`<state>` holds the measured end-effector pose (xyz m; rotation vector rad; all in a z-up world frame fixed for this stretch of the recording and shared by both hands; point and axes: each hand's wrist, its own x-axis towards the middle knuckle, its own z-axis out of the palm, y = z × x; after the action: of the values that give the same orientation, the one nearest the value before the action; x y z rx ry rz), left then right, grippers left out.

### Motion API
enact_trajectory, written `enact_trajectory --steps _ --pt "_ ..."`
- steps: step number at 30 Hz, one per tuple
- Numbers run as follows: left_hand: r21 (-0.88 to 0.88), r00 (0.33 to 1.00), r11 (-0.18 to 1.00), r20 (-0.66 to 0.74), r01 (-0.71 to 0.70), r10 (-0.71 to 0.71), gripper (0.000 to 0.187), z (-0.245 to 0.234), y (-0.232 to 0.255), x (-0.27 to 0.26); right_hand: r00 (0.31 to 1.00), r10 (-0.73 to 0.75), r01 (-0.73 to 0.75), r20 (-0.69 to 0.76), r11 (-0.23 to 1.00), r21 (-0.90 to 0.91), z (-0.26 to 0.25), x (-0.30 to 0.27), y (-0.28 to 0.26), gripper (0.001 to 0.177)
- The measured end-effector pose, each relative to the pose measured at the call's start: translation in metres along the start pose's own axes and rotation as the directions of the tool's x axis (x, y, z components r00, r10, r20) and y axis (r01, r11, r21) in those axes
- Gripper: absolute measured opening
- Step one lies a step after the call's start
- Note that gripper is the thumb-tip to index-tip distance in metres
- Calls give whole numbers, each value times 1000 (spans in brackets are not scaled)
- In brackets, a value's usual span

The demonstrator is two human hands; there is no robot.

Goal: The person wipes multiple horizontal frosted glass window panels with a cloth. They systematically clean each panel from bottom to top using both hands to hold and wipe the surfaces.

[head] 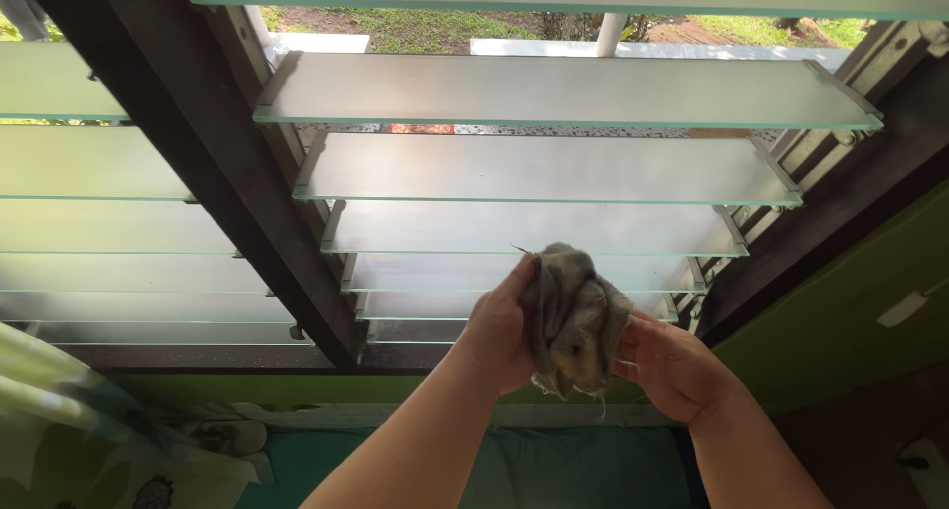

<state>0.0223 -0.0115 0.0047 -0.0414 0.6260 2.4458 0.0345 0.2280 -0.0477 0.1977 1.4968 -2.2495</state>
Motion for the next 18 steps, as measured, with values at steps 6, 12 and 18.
enact_trajectory --steps 6,12,18 --pt "124 942 991 321 58 -95 56 9 2 0 897 -227 140 380 960 243 8 -5 -1 98" --pt "316 977 948 186 39 -102 45 5 -4 10 913 -81 17 400 987 161 -13 -4 0 76" --pt "423 982 895 -173 143 -76 33 -7 -13 17 942 -238 126 236 904 409 -22 -24 -22 58"
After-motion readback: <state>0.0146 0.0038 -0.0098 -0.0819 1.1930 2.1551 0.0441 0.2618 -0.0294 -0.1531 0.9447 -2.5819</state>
